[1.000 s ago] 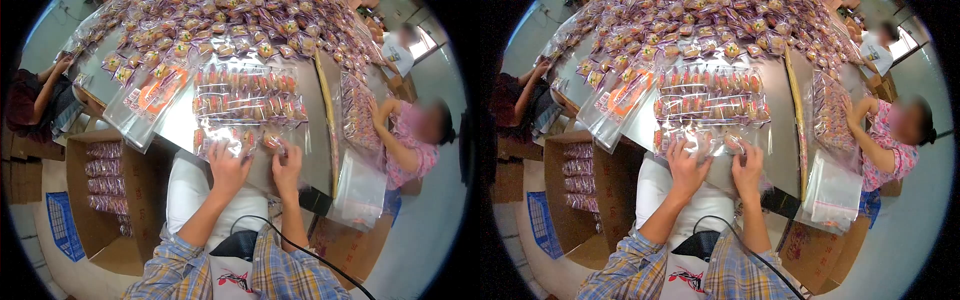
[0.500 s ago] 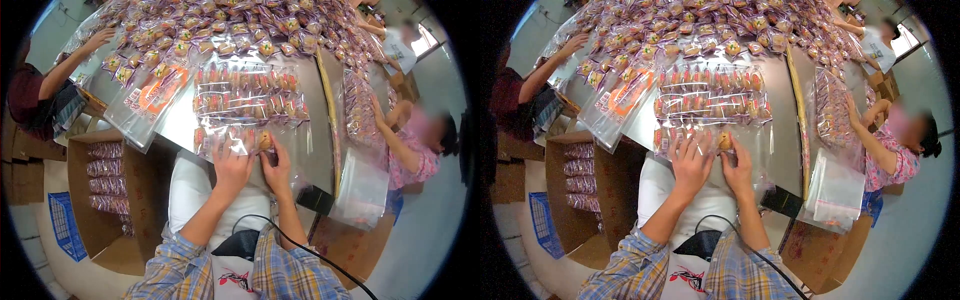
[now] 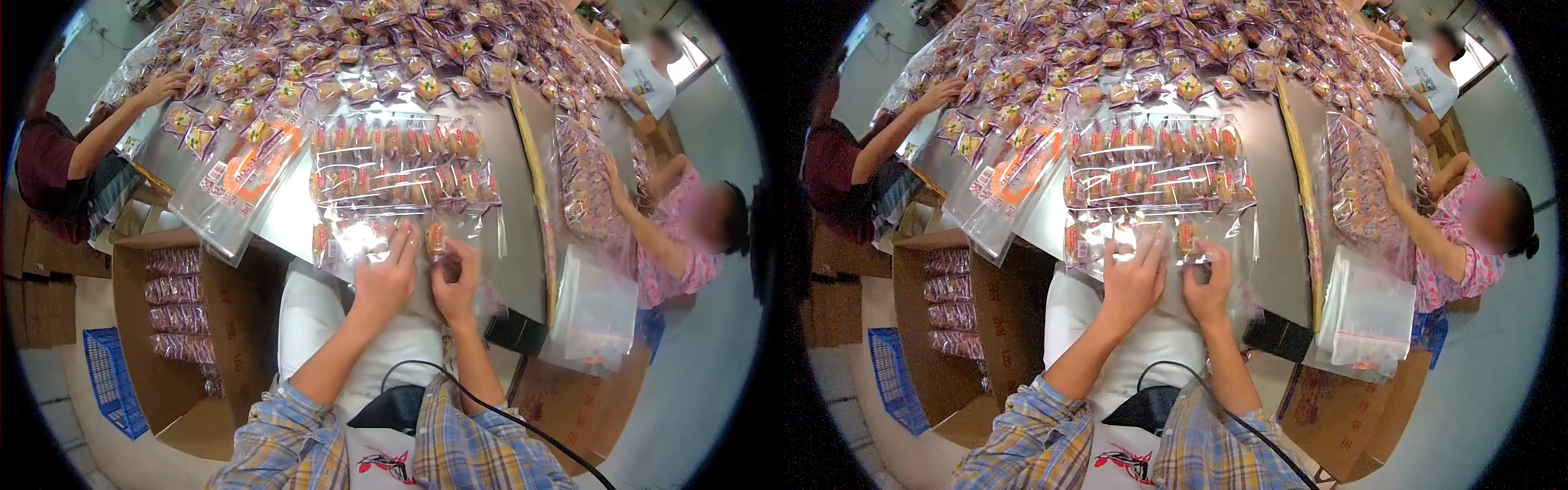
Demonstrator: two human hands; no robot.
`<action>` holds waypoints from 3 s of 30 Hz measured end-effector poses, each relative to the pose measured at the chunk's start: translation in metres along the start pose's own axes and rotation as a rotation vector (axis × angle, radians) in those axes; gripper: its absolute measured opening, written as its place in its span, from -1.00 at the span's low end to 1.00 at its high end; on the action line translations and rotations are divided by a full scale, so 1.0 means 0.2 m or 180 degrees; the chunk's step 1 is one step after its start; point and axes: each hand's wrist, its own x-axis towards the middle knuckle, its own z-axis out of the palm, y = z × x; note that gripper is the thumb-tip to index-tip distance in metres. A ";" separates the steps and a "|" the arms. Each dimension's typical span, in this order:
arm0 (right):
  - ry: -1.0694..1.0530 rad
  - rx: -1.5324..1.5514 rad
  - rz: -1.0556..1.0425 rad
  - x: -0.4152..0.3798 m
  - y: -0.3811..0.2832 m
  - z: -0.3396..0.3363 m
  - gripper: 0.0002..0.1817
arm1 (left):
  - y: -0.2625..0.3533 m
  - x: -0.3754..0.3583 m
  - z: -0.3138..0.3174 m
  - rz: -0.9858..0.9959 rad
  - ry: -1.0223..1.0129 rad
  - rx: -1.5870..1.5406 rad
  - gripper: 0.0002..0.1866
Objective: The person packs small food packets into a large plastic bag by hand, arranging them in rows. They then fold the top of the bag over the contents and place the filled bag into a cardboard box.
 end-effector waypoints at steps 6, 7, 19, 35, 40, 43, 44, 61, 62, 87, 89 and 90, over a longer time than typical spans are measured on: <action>-0.0250 -0.0001 -0.0101 0.01 -0.02 0.00 -0.47 | 0.03 0.01 0.00 0.0281 0.0033 0.0034 -0.37; -0.0208 0.0024 -0.0143 0.01 0.00 0.01 -0.46 | 0.04 0.01 -0.01 0.0317 -0.0003 -0.0064 -0.37; -0.0190 0.0138 -0.0023 0.01 -0.03 0.01 -0.46 | -0.02 0.03 -0.05 0.0190 0.0196 -0.0093 -0.48; -0.0659 -0.0110 -0.2703 0.20 -0.46 -0.34 -0.61 | -0.09 0.02 0.10 0.0418 0.0557 -0.0060 -0.47; 0.0207 -0.0640 -0.1008 1.05 -0.35 -0.02 -0.52 | -0.10 0.01 0.14 0.0479 0.0658 -0.0022 -0.44; -0.0597 -0.1121 -0.1119 1.53 -0.08 0.24 -0.27 | -0.10 0.00 0.14 0.0483 0.0603 -0.0065 -0.44; -0.0900 -0.1272 -0.0932 1.62 -0.01 0.32 -0.15 | -0.11 -0.01 0.16 0.0494 0.0602 -0.0054 -0.45; -0.1459 -0.2536 -0.0042 2.02 0.34 1.01 -0.04 | -0.10 -0.01 0.12 0.0487 0.0414 -0.0034 -0.73; -0.1358 -0.2630 -0.0127 2.00 0.33 1.01 -0.10 | -0.09 -0.01 0.13 0.0470 0.0448 -0.0028 -0.73; -0.1718 -0.2963 -0.1203 1.82 -0.13 0.99 -0.57 | -0.09 -0.01 0.18 0.0468 0.0696 0.0093 -0.74; -0.1388 -0.2710 -0.1458 1.83 -0.16 0.86 -0.58 | -0.10 0.00 0.13 0.0524 0.0505 0.0127 -0.58; -0.1113 -0.2534 -0.1593 1.83 -0.18 0.77 -0.58 | -0.10 -0.01 0.14 0.0521 0.0525 0.0101 -0.55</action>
